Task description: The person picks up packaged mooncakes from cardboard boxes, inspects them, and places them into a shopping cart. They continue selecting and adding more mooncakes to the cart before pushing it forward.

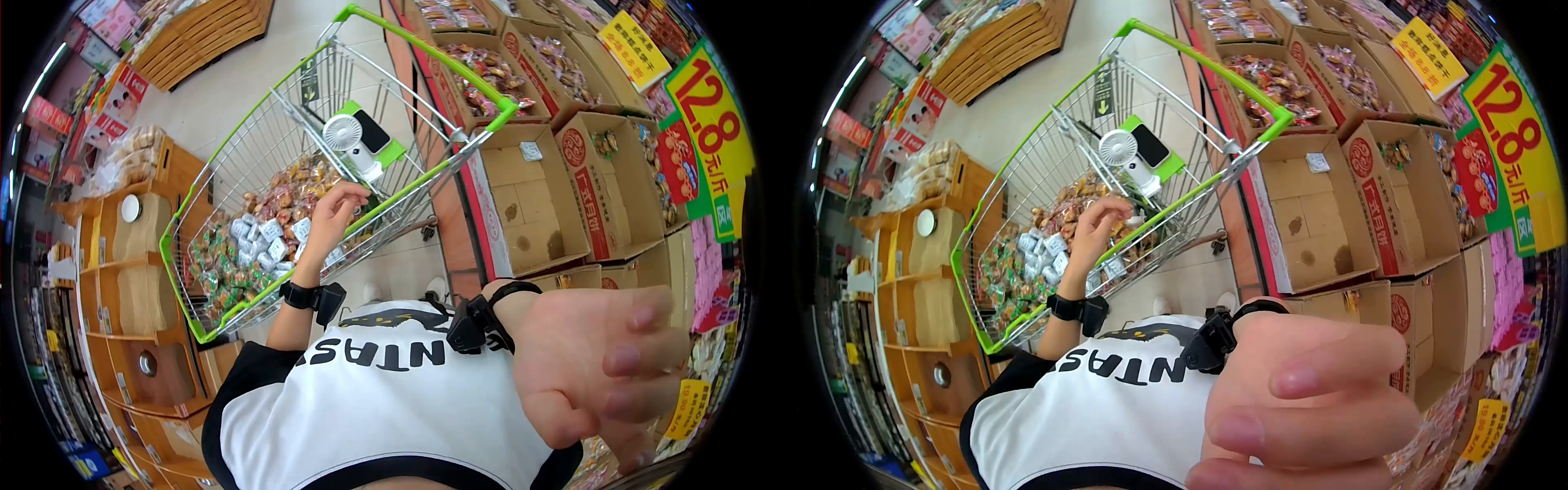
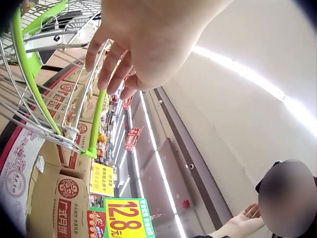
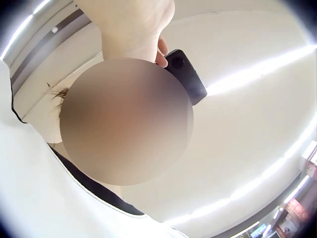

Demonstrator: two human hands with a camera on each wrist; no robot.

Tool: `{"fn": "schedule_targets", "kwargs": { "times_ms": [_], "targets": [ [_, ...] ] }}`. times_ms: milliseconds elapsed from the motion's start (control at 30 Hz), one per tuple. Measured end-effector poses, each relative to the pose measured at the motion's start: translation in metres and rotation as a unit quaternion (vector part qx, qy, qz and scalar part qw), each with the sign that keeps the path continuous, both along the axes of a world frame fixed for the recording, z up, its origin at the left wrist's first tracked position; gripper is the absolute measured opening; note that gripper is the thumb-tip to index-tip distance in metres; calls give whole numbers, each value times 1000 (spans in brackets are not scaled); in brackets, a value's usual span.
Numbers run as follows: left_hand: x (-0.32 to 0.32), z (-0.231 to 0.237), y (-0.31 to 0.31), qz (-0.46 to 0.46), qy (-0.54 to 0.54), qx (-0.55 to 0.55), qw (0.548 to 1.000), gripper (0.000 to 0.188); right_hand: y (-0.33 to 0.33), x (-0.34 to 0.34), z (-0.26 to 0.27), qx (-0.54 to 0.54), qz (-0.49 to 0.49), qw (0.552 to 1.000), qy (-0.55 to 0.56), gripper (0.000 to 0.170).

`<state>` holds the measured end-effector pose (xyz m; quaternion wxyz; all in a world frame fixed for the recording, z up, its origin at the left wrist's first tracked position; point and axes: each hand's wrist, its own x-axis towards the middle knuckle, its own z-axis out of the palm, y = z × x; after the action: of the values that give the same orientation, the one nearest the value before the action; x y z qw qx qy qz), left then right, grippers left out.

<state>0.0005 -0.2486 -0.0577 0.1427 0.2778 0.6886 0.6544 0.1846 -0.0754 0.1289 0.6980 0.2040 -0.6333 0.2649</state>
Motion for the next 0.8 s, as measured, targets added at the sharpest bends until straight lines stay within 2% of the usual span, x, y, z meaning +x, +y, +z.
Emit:
{"fn": "schedule_targets", "kwargs": {
  "times_ms": [67,367,567,633,767,800],
  "targets": [
    [2,1,13,-10,1,-22,1000,19,11,7,1,3,-19,1000,-5,32],
    [11,-2,82,-76,-7,4,997,17,60,35,6,31,-101,994,10,21],
    [22,2,124,-134,-12,-13,991,17,88,51,5,4,-120,992,38,21],
    [26,1,137,-139,-22,-18,990,17,98,60,2,7,-101,995,8,22],
    [33,-7,162,-175,-31,-12,984,16,108,63,0,-1,-92,995,39,23],
    [34,-7,168,-194,-16,-13,981,16,109,71,-2,-3,-94,996,-12,21]
  ]
}}
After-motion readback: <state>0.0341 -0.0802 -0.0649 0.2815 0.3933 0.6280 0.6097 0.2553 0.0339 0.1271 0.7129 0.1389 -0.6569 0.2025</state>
